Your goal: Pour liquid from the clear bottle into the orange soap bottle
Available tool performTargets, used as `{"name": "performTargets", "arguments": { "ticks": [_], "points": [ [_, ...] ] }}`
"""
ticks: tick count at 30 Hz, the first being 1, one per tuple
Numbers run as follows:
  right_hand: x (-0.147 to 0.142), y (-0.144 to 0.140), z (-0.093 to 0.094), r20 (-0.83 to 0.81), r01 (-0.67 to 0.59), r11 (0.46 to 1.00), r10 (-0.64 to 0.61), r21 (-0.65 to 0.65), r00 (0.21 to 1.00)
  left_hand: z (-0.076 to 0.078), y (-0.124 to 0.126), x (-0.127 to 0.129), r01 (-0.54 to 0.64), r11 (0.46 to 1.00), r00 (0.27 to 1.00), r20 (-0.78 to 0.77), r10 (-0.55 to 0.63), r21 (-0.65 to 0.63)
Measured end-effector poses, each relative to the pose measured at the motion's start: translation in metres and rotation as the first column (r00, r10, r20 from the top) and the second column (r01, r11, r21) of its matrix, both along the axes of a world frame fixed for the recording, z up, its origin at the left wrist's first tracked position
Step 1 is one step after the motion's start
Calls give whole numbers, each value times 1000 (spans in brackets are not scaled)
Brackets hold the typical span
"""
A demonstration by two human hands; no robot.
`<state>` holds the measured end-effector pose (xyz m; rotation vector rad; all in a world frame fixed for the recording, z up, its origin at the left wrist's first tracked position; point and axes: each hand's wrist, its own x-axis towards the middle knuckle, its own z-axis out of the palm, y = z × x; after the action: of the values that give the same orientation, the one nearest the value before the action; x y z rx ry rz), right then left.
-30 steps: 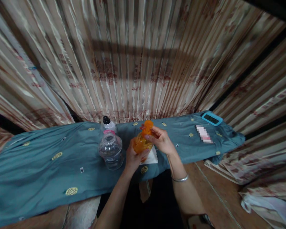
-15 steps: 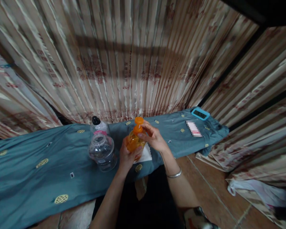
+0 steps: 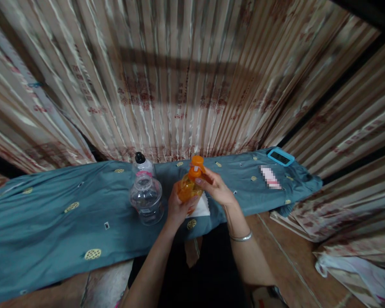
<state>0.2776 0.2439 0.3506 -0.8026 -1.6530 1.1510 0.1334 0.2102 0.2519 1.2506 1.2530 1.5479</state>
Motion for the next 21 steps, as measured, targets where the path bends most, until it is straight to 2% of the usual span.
{"name": "performTargets", "arguments": {
  "ticks": [1,3,5,6,8,10,12,14,16,19,21],
  "points": [
    [0,-1,1,17,21,1000,-21,12,1000,-1,0,0,2,1000,1000,2,-2,4],
    [-5,-2,2,60,157,986,-160,59,985,-1,1,0,6,1000,1000,4,-6,7],
    [-11,-3,3,79,320,943,-327,97,942,-1,1,0,6,1000,1000,-1,-6,2],
    [-13,-3,4,69,360,928,-367,92,928,-1,1,-1,4,1000,1000,-5,-4,-1],
    [-13,-2,3,17,321,946,-322,39,947,-1,1,-1,1,1000,1000,-10,-1,1],
    [-9,-1,2,-32,163,986,-164,-45,986,-1,1,-1,4,1000,1000,-9,-4,6],
    [-2,-1,1,-67,7,994,-14,-108,998,-2,1,-1,6,1000,1000,-4,-6,6],
    [2,0,0,-50,-33,995,28,-99,998,-2,1,0,5,1000,1000,1,-5,1],
    [1,0,0,32,76,997,-75,-26,997,-2,1,0,6,1000,1000,-1,-6,1],
    [-7,0,4,138,299,951,-308,83,941,0,0,0,-2,1000,1000,-14,2,9],
    [-10,0,7,131,333,937,-345,105,929,1,0,-1,-7,1000,1000,-22,7,15]
  ]
}}
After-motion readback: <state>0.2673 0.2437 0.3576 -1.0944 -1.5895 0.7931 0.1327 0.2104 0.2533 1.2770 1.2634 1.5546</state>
